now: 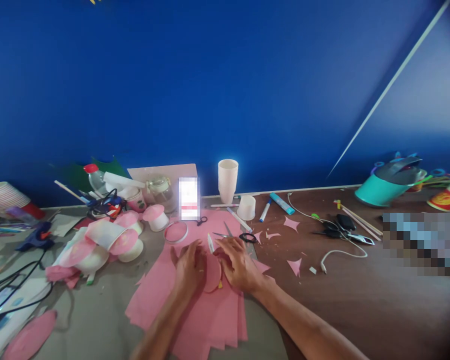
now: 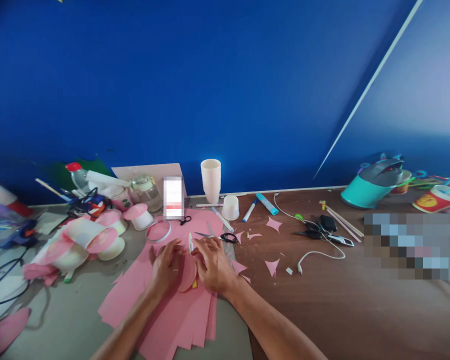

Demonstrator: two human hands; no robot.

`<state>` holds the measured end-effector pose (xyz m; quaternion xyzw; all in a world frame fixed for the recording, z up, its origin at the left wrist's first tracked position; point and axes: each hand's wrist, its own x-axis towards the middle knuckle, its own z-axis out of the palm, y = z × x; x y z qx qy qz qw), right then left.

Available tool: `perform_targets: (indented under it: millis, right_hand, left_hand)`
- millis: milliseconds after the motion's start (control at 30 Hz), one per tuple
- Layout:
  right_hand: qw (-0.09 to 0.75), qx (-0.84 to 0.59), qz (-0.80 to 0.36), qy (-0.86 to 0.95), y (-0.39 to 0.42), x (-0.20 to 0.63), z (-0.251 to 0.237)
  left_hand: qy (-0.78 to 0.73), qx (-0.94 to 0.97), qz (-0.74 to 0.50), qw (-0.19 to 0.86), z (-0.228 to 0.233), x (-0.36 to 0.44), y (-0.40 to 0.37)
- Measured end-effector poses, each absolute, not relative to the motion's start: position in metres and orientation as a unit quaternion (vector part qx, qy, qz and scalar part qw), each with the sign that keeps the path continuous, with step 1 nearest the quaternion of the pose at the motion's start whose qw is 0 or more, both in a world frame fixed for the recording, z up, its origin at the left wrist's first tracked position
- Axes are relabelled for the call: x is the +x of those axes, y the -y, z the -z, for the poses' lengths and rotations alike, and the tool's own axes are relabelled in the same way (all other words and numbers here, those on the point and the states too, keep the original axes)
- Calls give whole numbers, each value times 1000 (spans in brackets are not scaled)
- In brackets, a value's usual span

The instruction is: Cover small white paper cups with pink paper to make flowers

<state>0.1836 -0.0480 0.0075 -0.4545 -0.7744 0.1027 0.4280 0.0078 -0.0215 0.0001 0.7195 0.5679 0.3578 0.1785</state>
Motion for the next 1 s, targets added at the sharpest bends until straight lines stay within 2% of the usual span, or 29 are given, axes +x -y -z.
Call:
perform_targets:
  millis: [133,233,533,800,1000]
  right_hand:
    - [454,-456,-82,761,45,183,-4]
    - [441,-476,-54,759,44,183,-2]
    - [279,-483,-47,828,54,173,-13]
    - [207,-510,-67,832,53,175,-11]
    - [150,-514,-28,844,50,177,-13]
  left_hand:
    - [-585,733,-316,145,-2,9,22]
    - [-583,745,-295,137,-4,10,22]
    - [-553,757,-302,173,0,6,20]
    - [-534,764,-307,191,0,6,20]
    - [-542,759,-310,182,-4,5,20]
